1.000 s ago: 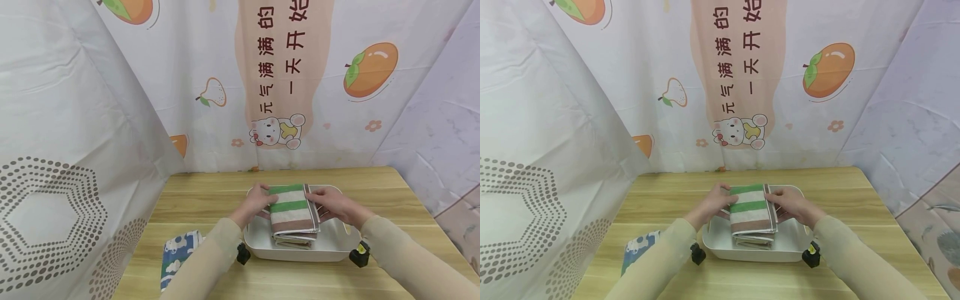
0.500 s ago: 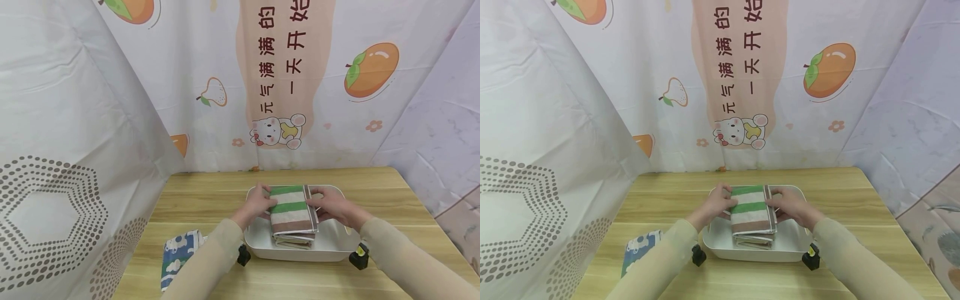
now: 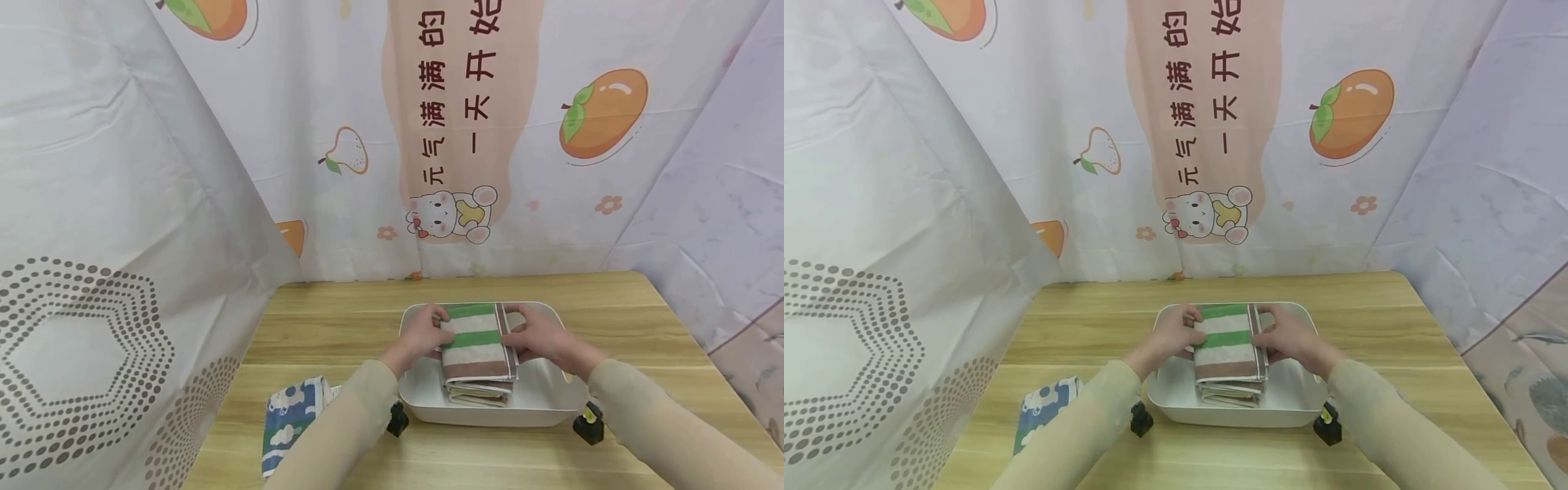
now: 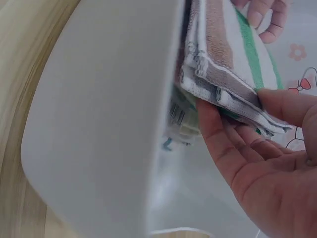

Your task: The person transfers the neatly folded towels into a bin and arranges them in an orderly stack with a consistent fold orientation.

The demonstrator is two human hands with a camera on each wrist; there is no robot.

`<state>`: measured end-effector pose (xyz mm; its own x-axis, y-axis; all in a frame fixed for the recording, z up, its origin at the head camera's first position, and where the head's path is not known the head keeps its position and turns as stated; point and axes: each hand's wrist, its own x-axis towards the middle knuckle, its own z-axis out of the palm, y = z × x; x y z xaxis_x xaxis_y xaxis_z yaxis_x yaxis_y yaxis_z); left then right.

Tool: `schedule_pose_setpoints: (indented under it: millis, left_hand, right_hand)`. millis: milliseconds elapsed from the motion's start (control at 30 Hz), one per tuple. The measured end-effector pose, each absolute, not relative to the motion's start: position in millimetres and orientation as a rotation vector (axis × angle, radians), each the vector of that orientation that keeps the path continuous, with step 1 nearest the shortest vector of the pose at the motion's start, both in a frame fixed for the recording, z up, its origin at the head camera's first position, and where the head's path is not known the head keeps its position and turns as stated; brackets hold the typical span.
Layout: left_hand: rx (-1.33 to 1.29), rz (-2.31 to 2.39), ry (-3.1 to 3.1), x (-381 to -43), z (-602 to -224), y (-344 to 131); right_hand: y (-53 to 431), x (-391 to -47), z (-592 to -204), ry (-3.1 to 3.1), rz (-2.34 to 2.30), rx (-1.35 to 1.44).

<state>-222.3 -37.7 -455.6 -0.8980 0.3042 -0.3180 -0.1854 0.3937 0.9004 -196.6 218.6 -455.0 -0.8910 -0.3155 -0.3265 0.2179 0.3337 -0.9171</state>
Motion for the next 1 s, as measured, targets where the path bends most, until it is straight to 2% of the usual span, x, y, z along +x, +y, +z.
schedule_pose_setpoints:
  millis: [400, 1000]
  left_hand:
    - [0.126, 1.474, 2.234, -220, -457, -38]
    - [0.284, 1.169, 2.386, -215, -459, -41]
  right_hand:
    - [218, -193, -461, 2.273, -1.470, -0.339]
    - [218, -187, -459, 2.484, -1.073, -0.413]
